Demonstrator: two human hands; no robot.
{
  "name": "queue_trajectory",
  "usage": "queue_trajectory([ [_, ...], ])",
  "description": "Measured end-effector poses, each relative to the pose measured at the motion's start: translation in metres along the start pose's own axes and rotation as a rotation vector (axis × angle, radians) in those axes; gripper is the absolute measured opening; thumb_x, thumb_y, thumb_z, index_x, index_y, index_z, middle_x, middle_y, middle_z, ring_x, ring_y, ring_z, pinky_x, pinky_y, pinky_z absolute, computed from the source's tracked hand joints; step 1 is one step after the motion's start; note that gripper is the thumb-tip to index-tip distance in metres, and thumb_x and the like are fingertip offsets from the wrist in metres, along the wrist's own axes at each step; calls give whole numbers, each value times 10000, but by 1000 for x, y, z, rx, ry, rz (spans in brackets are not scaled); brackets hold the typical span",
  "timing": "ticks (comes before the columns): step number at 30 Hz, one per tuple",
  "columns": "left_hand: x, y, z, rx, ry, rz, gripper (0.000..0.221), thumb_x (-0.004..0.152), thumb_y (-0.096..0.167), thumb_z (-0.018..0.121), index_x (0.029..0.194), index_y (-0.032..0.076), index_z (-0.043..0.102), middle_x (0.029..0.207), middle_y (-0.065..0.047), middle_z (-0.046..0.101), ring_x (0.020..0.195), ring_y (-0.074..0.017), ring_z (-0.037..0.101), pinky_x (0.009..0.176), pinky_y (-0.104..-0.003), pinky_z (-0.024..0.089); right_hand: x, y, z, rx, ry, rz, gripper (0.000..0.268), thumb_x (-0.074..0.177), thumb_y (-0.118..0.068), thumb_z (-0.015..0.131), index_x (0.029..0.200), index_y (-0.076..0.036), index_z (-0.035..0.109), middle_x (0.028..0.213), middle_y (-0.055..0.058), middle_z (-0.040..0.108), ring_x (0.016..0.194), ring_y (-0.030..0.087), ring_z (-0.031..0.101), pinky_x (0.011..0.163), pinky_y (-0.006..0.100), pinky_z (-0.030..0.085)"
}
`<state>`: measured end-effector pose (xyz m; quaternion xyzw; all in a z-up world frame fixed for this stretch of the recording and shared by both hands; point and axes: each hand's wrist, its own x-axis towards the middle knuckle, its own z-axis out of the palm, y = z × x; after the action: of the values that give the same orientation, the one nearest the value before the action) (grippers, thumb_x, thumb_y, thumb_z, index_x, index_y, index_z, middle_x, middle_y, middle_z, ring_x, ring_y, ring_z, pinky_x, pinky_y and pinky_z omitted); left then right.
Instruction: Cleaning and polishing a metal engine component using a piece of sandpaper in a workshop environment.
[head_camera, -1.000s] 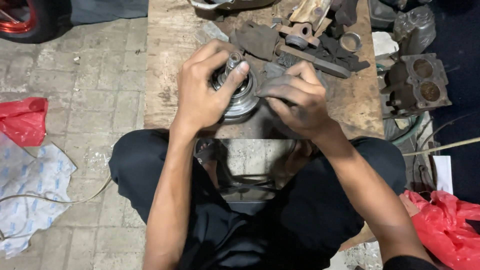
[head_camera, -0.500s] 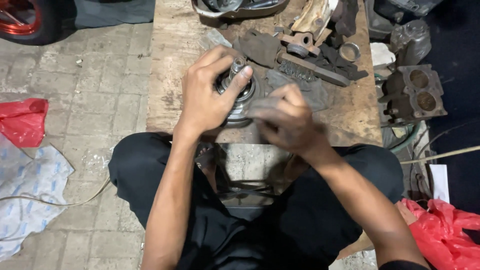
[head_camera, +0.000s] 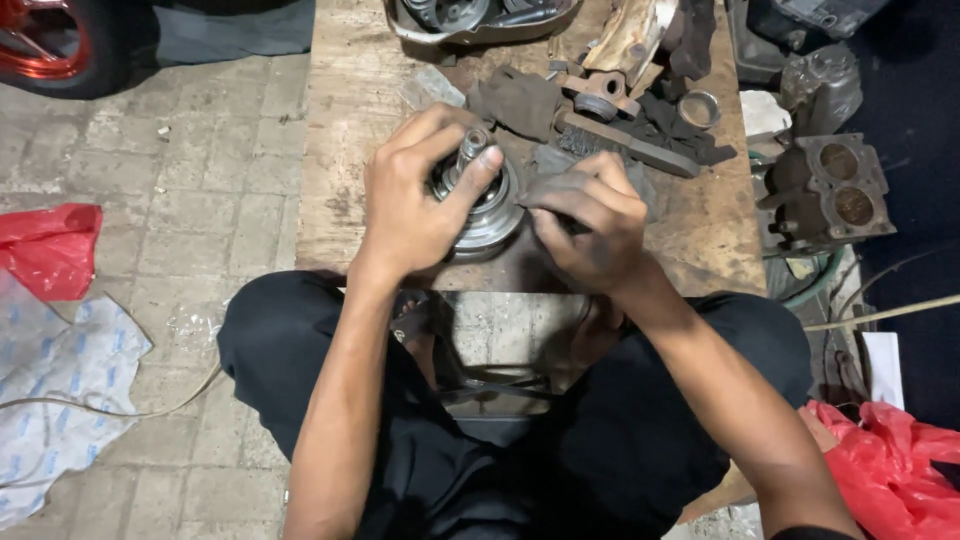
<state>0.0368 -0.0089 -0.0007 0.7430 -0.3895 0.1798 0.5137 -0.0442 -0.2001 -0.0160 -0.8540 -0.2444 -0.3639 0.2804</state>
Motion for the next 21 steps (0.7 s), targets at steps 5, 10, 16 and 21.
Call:
queue_trajectory([
  [5, -1, -11, 1, -47, 10, 20, 362, 1009, 312, 640, 874, -19, 697, 1022, -139, 703, 885, -316, 672, 814, -413, 536, -23, 7, 24, -25, -4, -113, 94, 843, -93, 726, 910, -157, 742, 908, 18, 736, 795, 232, 576, 767, 376, 466],
  [10, -3, -12, 2, -98, 32, 64, 328, 1030, 303, 670, 838, 37, 664, 1006, -144, 718, 924, -401, 707, 839, -471, 547, -22, 25, 21, -27, 80, -119, 98, 921, -199, 706, 897, -118, 755, 840, 79, 696, 785, 313, 592, 776, 436, 508],
  [16, 1, 6, -5, -25, -13, 7, 291, 983, 195, 653, 916, -85, 695, 1021, -113, 663, 841, -234, 591, 772, -344, 477, -7, -23, 12, 0, -56, -138, 206, 771, 25, 762, 944, -85, 752, 1014, 2, 701, 828, 203, 563, 845, 363, 467],
  [21, 0, 8, -8, -12, 2, 32, 274, 998, 183, 639, 935, -78, 692, 1000, -120, 644, 849, -243, 556, 791, -354, 459, 0, -13, 0, 11, -47, 54, 122, 863, 34, 726, 979, -1, 730, 988, 93, 737, 895, 243, 576, 890, 360, 468],
])
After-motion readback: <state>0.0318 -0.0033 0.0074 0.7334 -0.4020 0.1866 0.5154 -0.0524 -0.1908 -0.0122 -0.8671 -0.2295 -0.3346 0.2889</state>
